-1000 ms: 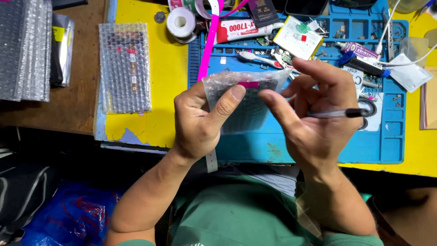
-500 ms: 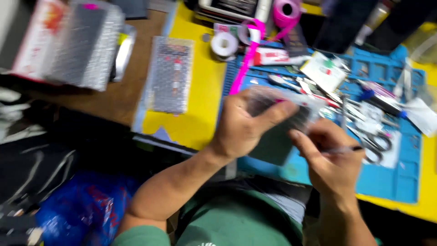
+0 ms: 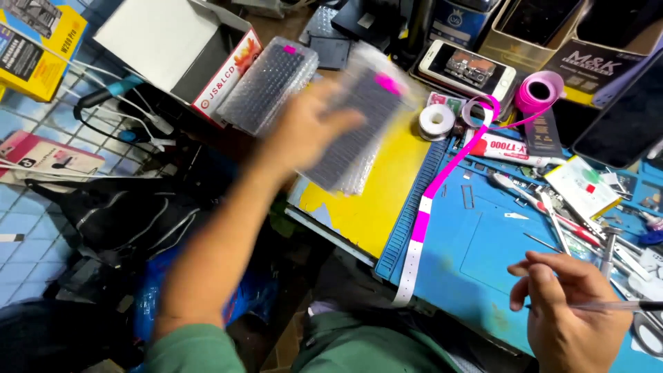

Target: The person is wrapping mobile phone replacement screens in bubble wrap and labeling them with pink tape at a repair bench.

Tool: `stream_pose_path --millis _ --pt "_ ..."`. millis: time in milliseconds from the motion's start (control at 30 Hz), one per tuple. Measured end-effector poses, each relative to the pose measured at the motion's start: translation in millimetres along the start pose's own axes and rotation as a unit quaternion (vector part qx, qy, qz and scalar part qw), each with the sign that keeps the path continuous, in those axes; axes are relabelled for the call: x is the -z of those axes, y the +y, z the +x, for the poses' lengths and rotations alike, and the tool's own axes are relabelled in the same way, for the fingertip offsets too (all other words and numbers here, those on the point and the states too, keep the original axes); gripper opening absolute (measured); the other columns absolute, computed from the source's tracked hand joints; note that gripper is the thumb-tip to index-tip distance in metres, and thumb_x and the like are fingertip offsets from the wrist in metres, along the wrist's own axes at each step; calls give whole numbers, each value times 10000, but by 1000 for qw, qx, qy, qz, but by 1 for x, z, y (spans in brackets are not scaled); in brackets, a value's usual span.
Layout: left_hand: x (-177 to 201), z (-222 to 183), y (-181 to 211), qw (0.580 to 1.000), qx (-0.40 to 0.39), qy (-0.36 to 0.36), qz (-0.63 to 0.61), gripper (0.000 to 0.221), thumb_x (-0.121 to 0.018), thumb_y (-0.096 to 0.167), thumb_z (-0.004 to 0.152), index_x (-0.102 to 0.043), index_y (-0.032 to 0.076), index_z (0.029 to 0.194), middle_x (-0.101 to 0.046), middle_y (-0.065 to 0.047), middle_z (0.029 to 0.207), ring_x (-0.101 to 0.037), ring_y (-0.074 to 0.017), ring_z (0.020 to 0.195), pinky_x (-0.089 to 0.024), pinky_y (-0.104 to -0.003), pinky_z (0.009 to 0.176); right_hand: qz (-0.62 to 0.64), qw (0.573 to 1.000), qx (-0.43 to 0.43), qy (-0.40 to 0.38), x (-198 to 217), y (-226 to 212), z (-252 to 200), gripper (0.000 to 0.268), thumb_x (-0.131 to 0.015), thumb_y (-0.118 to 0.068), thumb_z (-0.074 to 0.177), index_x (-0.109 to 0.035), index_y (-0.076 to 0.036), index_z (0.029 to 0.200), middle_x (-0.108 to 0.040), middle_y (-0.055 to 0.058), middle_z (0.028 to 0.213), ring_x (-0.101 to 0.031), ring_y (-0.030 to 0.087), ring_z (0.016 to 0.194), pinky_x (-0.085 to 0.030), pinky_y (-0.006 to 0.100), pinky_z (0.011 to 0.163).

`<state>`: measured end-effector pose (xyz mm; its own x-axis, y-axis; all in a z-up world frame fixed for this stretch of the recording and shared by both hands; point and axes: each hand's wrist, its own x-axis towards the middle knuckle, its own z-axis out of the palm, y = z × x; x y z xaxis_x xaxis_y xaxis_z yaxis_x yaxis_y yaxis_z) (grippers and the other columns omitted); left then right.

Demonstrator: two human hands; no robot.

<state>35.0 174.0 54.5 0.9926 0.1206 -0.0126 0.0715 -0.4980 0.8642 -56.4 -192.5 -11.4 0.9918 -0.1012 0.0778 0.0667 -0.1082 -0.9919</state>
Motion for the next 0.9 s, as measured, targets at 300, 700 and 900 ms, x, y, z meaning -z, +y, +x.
stream_pose_path --millis 300,700,900 --pt "114 64 -52 966 135 77 208 341 -701 327 1008 -631 101 1253 -725 -118 1155 -714 -262 901 -495 -454 677 55 993 -102 10 31 36 -2 298 -521 -111 1144 -589 176 1102 -605 371 832 -489 400 514 -401 451 470" --pt "65 58 -68 888 -31 231 396 295 -718 301 1005 -721 109 1229 -648 -153 1181 -678 -343 941 -562 -508 692 77 991 -105 38 69 89 -20 309 -496 -162 1213 -573 113 1097 -544 329 852 -567 360 642 -382 395 441" --pt "-36 15 -30 919 111 -32 376 789 -566 603 990 -400 59 1537 -523 -210 1479 -534 -401 1312 -473 -596 1006 154 973 -167 30 61 87 -21 405 -546 -260 1176 -585 126 1063 -547 314 711 -527 293 564 -411 346 419"
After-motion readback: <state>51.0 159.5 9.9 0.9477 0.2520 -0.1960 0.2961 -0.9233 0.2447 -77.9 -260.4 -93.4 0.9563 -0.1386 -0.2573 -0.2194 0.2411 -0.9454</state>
